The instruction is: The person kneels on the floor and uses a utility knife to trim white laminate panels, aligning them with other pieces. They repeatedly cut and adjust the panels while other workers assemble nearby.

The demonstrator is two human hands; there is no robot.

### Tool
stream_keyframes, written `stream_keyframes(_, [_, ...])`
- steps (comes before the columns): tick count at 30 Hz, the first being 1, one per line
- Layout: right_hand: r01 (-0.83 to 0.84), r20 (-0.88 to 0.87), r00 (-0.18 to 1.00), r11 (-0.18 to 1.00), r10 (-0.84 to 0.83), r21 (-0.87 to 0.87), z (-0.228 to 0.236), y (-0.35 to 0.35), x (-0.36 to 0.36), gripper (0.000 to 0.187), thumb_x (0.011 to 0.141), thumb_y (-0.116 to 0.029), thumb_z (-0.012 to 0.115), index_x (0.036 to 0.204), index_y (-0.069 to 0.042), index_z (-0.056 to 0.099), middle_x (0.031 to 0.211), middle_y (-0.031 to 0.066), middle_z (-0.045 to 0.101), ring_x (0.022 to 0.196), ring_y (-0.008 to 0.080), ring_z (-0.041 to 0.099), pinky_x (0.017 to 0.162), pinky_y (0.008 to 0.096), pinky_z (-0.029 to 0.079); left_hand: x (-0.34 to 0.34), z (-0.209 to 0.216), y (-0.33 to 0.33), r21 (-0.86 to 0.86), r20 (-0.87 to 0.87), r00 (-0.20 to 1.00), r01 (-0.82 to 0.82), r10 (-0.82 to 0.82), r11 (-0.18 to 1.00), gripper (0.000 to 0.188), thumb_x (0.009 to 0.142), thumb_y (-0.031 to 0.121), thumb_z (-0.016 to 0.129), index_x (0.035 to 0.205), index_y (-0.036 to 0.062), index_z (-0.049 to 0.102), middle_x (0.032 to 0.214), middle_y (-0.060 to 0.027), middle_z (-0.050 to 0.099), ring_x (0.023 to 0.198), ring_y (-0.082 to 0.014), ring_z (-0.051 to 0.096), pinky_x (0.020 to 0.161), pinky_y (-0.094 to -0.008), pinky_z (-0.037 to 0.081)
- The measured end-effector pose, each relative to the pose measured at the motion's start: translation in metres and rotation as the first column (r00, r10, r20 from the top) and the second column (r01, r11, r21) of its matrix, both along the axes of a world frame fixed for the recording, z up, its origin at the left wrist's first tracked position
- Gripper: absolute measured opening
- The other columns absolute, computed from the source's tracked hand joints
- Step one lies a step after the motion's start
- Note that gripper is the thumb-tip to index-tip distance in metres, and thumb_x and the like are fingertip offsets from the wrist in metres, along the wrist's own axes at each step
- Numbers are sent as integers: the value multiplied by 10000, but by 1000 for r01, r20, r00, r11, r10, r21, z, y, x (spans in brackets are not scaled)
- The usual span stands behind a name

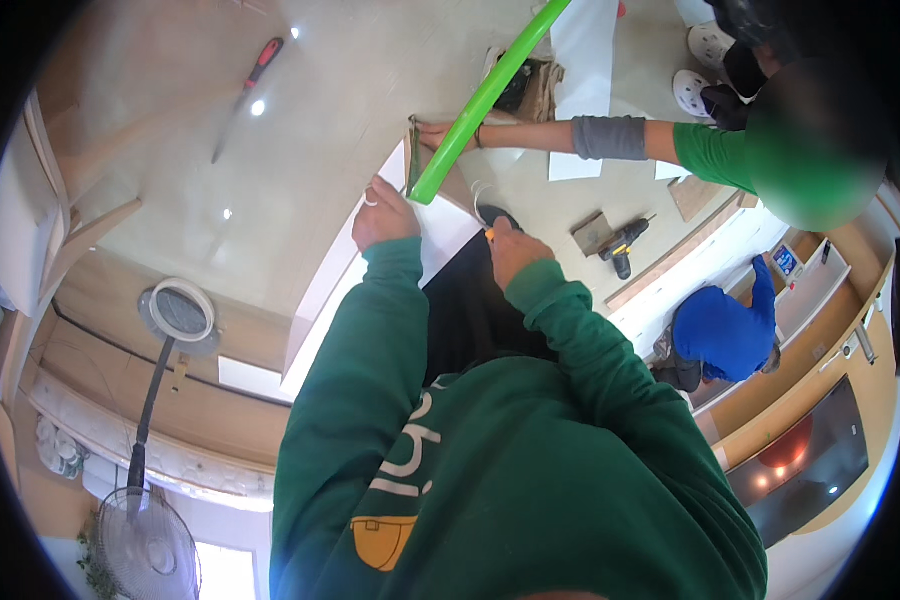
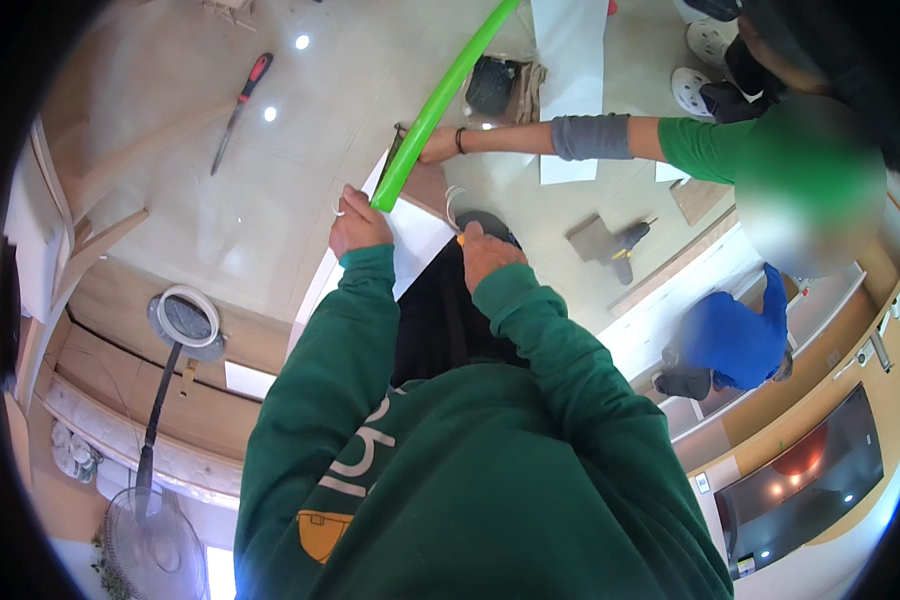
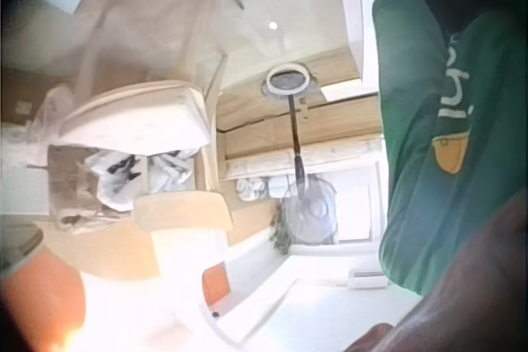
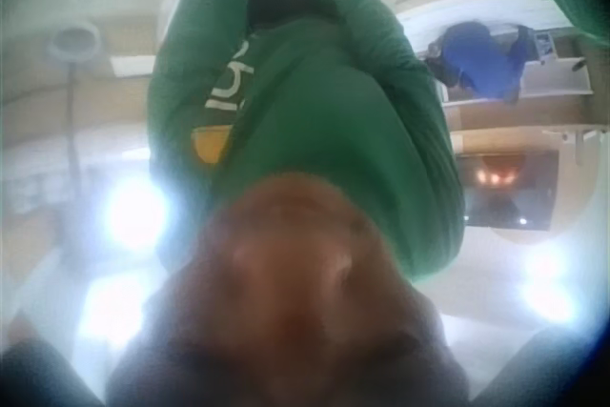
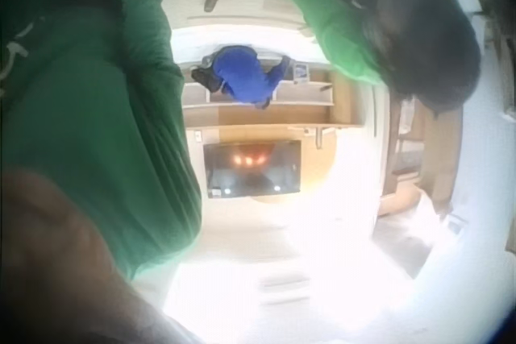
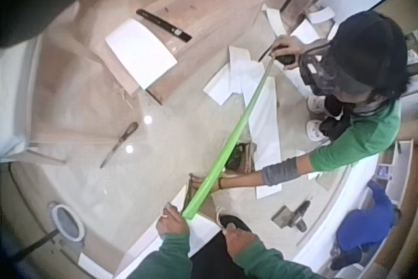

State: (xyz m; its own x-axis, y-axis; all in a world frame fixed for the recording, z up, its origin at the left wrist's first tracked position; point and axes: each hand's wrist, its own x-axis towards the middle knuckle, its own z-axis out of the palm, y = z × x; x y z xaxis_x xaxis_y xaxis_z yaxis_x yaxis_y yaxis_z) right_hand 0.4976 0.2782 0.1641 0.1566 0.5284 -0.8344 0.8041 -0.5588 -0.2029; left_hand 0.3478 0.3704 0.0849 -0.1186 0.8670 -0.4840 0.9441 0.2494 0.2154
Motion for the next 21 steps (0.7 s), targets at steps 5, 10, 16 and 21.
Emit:
stream_keyframes(5, [16,15,1000,994,-14,-109,15,-14,-2,160,945,-190,462,980,-33,454,828,200,651,793,393,641,701,502,495,-4,1,-10,-53,7,1000,-23,23,998,492,1002,376,263,876,80,636,721,-212,651,681,-431,619,634,-533,481])
stream_keyframes(10, [48,-2,999,999,-48,5,2,-16,1,177,936,-198,477,970,-25,468,833,213,653,798,399,641,692,505,492,0,4,-3,36,-4,1000,-9,9,999,509,1003,385,256,869,85,645,716,-215,650,680,-426,623,626,-523,484])
stream_keyframes(16, [155,-28,988,976,-153,156,32,-21,1,220,859,-173,592,1035,-61,524,950,167,641,836,382,630,699,470,499,-1,-3,-4,75,15,1000,9,-10,997,486,998,353,290,860,31,627,647,-214,624,609,-405,614,571,-500,492])
stream_keyframes(21, [247,-201,964,873,-176,420,17,-12,-6,467,764,-69,653,1215,-75,531,1188,135,558,986,352,593,792,413,509,-3,1,-6,87,52,999,7,-11,996,466,993,331,311,845,8,612,611,-219,601,597,-402,606,568,-499,489])
